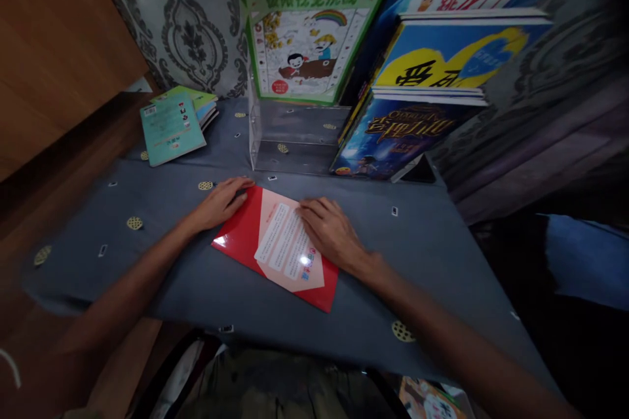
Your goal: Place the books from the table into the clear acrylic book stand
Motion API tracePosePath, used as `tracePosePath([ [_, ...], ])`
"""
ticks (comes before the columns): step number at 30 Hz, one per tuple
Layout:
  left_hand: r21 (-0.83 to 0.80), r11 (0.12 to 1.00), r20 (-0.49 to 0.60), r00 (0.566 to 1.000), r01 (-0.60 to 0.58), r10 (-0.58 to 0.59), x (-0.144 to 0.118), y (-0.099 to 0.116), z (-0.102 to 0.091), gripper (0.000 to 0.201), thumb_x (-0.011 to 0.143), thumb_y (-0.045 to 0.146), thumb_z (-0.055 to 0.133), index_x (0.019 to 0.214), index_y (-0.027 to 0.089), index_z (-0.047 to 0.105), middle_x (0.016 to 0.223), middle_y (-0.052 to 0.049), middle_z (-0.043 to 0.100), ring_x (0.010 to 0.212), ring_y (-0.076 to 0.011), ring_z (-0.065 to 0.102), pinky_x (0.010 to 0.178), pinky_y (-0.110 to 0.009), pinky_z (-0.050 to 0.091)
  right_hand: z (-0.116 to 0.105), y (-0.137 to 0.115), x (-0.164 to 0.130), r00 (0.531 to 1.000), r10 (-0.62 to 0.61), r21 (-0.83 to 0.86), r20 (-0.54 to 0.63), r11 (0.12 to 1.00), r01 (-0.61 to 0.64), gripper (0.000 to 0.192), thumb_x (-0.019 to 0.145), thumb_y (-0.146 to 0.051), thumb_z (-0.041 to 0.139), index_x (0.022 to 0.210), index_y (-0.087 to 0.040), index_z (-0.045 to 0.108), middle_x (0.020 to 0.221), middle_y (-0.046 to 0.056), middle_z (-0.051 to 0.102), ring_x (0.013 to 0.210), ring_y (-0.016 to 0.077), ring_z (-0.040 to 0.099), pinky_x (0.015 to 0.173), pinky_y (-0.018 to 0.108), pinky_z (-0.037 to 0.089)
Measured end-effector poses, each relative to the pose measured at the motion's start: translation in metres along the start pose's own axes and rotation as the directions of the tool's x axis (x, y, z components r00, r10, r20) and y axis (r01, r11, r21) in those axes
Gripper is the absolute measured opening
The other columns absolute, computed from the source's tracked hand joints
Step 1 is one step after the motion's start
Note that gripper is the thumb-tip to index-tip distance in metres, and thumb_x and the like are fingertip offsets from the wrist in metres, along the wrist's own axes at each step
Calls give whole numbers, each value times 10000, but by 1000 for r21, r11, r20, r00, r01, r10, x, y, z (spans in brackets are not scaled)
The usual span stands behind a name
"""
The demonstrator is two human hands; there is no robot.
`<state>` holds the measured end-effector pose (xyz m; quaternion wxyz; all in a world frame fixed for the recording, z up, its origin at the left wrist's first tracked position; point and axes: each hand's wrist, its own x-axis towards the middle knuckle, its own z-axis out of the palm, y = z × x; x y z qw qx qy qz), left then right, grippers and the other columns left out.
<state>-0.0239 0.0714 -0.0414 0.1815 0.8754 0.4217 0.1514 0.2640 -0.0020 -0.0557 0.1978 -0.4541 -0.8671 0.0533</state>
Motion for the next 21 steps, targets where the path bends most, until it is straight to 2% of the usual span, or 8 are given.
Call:
tracePosePath([
  [3,-102,995,-5,1000,-10,10,1,-6,-2,469,1016,357,303,1381,145,506,1395,-151,626,1324,-251,557,1128,-451,419,5,-31,19,982,-167,20,88,986,166,300,1005,-156,447,1198,-156,677,1218,169,663,1114,296,546,951,480,476],
  [7,-133,991,-29,999,-25,21,0,-10,0,454,1018,342,300,1379,158,508,1392,-135,634,1317,-241,560,1135,-443,407,17,-68,48,955,-250,-10,160,967,255,300,1035,-278,478,1224,-126,654,1104,159,633,1014,273,525,906,437,479],
  [13,-125,991,-45,998,-53,47,0,-14,4,441,1021,321,295,1373,137,489,1379,-135,645,1308,-227,564,1134,-441,401,34,-95,57,891,-415,78,184,910,408,358,1023,-410,522,1331,-264,633,1086,97,585,988,246,487,877,394,453],
  [17,-110,993,-26,999,-47,45,0,-16,3,432,1023,310,286,1378,169,488,1400,-117,631,1314,-225,555,1130,-443,399,36,-96,55,911,-372,76,177,928,365,348,1033,-417,497,1327,-297,640,1077,87,582,973,241,480,865,395,444],
  [21,-130,990,-25,999,-48,45,-1,-14,2,454,1032,366,280,1385,162,480,1398,-132,627,1310,-239,556,1123,-445,404,33,-88,63,947,-261,7,186,964,264,383,1040,-419,474,1348,-250,626,1059,99,586,965,249,481,863,402,439],
])
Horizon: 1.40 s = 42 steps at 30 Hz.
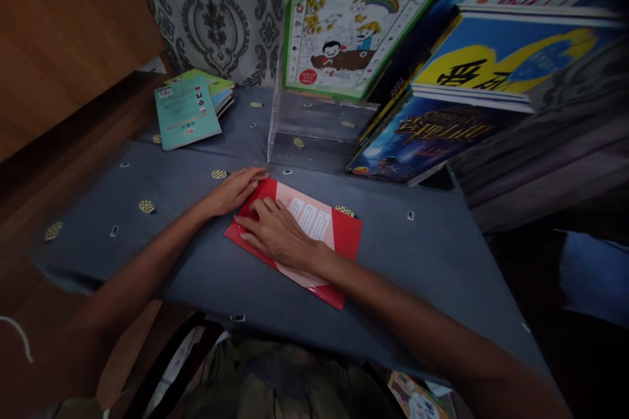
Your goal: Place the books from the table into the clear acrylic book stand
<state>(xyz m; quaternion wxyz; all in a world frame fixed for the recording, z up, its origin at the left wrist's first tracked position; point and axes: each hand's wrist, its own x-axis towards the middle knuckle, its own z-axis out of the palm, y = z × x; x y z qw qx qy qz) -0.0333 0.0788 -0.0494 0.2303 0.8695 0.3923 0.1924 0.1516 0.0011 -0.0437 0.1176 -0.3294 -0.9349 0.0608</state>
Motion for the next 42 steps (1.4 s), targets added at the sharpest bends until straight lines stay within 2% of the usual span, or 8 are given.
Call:
tracePosePath([
  [5,-23,999,-14,999,36,-36,-1,5,-1,488,1043,428,262,1410,179,466,1404,-129,618,1318,-243,555,1137,-457,392,-3,24,7,990,135,-50,-49,989,-138,377,1041,-400,462,1311,-212,645,1114,137,578,1010,284,475,877,432,423],
  [11,-7,998,-26,998,61,-61,0,4,0,501,1036,424,265,1402,143,458,1428,-154,600,1342,-247,539,1142,-450,391,-3,46,6,955,273,-56,-113,958,-281,391,1041,-359,456,1361,-193,608,1137,163,575,1041,310,479,862,439,409],
  [18,77,996,-32,999,44,-41,-1,3,4,491,1023,406,305,1406,151,476,1435,-137,604,1354,-255,520,1157,-469,370,-3,52,-5,940,309,-56,-147,946,-320,346,1039,-346,465,1309,-202,626,1136,151,577,1019,295,478,847,414,392],
  [26,187,981,10,998,55,-58,-1,6,4,507,1010,399,332,1421,158,506,1482,-128,559,1391,-280,478,1178,-494,348,-9,74,-55,910,364,-69,-196,921,-383,338,1047,-333,433,1230,-212,690,1083,133,582,986,282,487,817,407,396],
  [31,251,967,-11,999,44,-43,-4,8,9,498,1008,393,359,1429,159,490,1449,-145,581,1427,-289,446,1164,-492,364,-15,87,-96,896,393,11,-206,916,-400,376,1038,-326,422,1247,-198,708,1033,137,588,954,285,508,824,427,436],
  [37,407,912,3,999,48,-54,-6,16,15,495,1029,326,303,1475,153,429,1476,-164,557,1493,-293,361,1183,-527,313,-17,77,-120,862,450,57,-233,891,-450,422,1049,-346,373,1223,-174,717,979,136,598,900,271,542,799,410,474],
  [42,485,874,71,997,-9,-30,-1,20,11,519,989,175,282,1487,147,421,1491,-168,547,1517,-313,319,1178,-578,302,-16,63,-123,886,423,134,-189,905,-404,383,1048,-312,382,1147,-174,725,958,115,628,849,232,585,733,349,478],
])
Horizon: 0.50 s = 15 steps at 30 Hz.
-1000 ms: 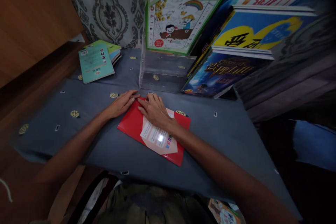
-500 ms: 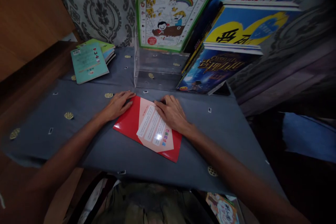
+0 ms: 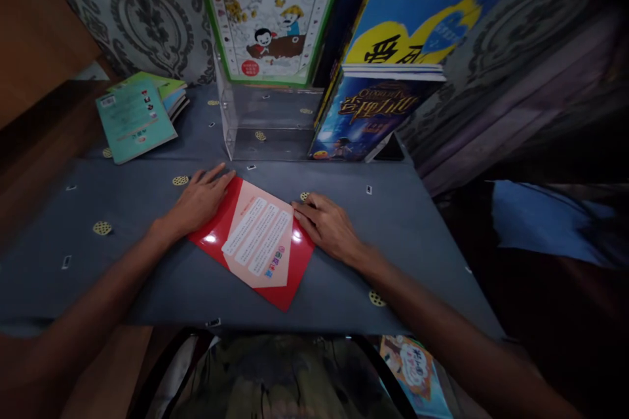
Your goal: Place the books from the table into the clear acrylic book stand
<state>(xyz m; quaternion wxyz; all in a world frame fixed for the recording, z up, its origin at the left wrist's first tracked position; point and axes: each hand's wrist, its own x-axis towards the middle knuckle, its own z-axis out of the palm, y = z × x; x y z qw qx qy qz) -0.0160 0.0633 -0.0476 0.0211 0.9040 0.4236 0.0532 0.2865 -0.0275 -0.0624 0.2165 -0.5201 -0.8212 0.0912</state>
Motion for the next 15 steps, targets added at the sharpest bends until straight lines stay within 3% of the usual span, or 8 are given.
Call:
tracePosePath([
  [7,99,995,11,1000,-10,9,3,14,-6,613,897,25,285,1492,115,402,1474,-165,568,1522,-284,315,1179,-580,315,-3,7,3,999,-12,259,-43,966,23,384,1055,-313,386,993,-160,733,873,83,677,825,192,633,758,304,467],
  [15,60,989,-29,990,-139,141,4,63,6,495,963,100,321,1430,96,484,1481,-197,551,1494,-317,368,1171,-548,370,-12,14,4,994,111,488,-20,869,-87,501,1052,-484,375,810,-167,678,726,17,649,674,141,580,680,266,421],
])
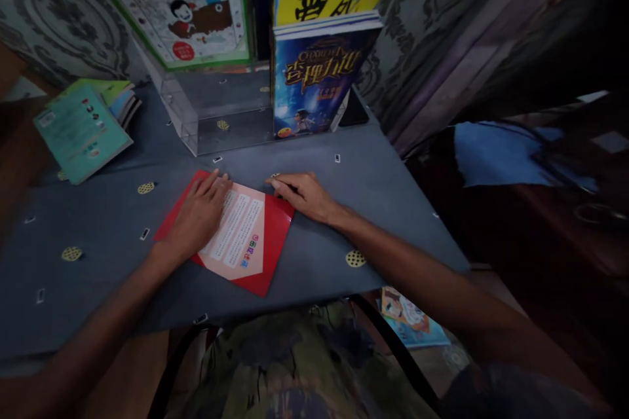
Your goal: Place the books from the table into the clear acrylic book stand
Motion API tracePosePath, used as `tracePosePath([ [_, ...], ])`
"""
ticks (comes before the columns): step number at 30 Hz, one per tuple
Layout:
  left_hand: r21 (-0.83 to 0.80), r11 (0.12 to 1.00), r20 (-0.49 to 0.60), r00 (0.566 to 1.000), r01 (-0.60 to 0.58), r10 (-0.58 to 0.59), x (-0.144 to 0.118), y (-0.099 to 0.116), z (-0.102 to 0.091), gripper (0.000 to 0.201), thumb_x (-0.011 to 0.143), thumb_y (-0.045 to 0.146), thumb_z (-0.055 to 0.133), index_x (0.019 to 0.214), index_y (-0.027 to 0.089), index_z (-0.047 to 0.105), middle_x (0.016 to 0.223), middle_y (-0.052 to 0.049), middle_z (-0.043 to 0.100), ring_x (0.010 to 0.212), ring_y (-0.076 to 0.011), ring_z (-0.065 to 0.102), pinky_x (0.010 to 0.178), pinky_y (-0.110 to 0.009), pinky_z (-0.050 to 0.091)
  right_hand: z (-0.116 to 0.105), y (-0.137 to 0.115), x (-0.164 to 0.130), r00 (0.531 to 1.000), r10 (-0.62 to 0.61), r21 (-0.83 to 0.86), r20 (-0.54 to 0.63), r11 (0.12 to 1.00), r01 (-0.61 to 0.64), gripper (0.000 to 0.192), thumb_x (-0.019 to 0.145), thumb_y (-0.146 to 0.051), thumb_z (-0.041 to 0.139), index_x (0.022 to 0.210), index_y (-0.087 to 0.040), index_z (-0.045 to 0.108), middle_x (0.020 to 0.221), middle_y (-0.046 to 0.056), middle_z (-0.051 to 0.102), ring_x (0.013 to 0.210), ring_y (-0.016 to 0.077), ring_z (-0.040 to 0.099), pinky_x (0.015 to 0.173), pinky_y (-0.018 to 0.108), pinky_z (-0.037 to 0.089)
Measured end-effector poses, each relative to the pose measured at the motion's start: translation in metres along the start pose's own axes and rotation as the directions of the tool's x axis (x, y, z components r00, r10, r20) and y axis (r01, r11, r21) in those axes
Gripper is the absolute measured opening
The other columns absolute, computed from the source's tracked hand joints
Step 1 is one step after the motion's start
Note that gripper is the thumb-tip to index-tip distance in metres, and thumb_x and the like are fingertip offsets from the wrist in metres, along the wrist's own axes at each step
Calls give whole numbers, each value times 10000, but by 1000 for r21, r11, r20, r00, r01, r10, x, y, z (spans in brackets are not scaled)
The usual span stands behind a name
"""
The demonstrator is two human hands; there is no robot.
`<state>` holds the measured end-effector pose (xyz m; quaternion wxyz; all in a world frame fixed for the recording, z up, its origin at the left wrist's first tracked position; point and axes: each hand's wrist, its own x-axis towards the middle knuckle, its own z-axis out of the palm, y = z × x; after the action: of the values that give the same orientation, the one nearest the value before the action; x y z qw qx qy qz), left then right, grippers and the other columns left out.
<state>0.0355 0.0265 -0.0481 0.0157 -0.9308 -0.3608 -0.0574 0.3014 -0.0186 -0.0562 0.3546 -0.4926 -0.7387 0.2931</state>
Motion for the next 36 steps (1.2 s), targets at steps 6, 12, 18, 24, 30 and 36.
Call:
tracePosePath([
  [6,-89,973,1,977,-213,214,4,50,1,563,942,54,320,1495,96,418,1513,-202,514,1495,-307,367,1182,-565,359,-1,0,1,999,22,96,-44,995,-18,462,1046,-441,363,828,-166,663,766,21,666,696,137,605,699,259,436],
  [12,-191,914,0,931,-359,366,11,79,3,599,897,4,341,1473,135,439,1516,-143,530,1537,-247,285,1216,-540,320,-2,6,1,985,60,100,-162,994,-44,496,1049,-467,340,829,-164,666,748,16,656,698,132,596,706,256,439],
  [18,-223,879,-20,904,-421,428,12,80,1,571,868,-31,383,1399,135,511,1503,-123,551,1512,-265,341,1191,-534,367,-5,3,-1,987,21,142,-156,990,2,533,1043,-523,339,848,-154,670,744,18,661,652,130,594,687,263,443],
  [24,-270,833,-38,870,-482,491,-3,75,-3,607,867,-42,402,1436,154,484,1490,-108,567,1498,-275,366,1168,-542,395,-2,0,-4,988,-54,108,-144,992,70,476,1045,-460,369,888,-150,694,728,14,659,671,131,593,691,261,447],
  [30,-271,825,-94,867,-495,490,-16,73,-1,555,905,1,445,1423,183,520,1431,-101,622,1451,-266,441,1155,-542,407,6,9,-4,960,-275,-91,53,956,279,260,981,-317,552,1088,-143,713,958,80,714,917,200,642,890,348,490],
  [36,-286,817,-121,865,-500,487,-42,80,-9,399,953,54,468,1291,188,634,1366,-89,672,1392,-250,518,1136,-498,441,7,9,-4,944,-289,-165,160,935,314,225,977,-297,588,1140,-193,702,1000,81,683,989,229,618,977,413,472],
])
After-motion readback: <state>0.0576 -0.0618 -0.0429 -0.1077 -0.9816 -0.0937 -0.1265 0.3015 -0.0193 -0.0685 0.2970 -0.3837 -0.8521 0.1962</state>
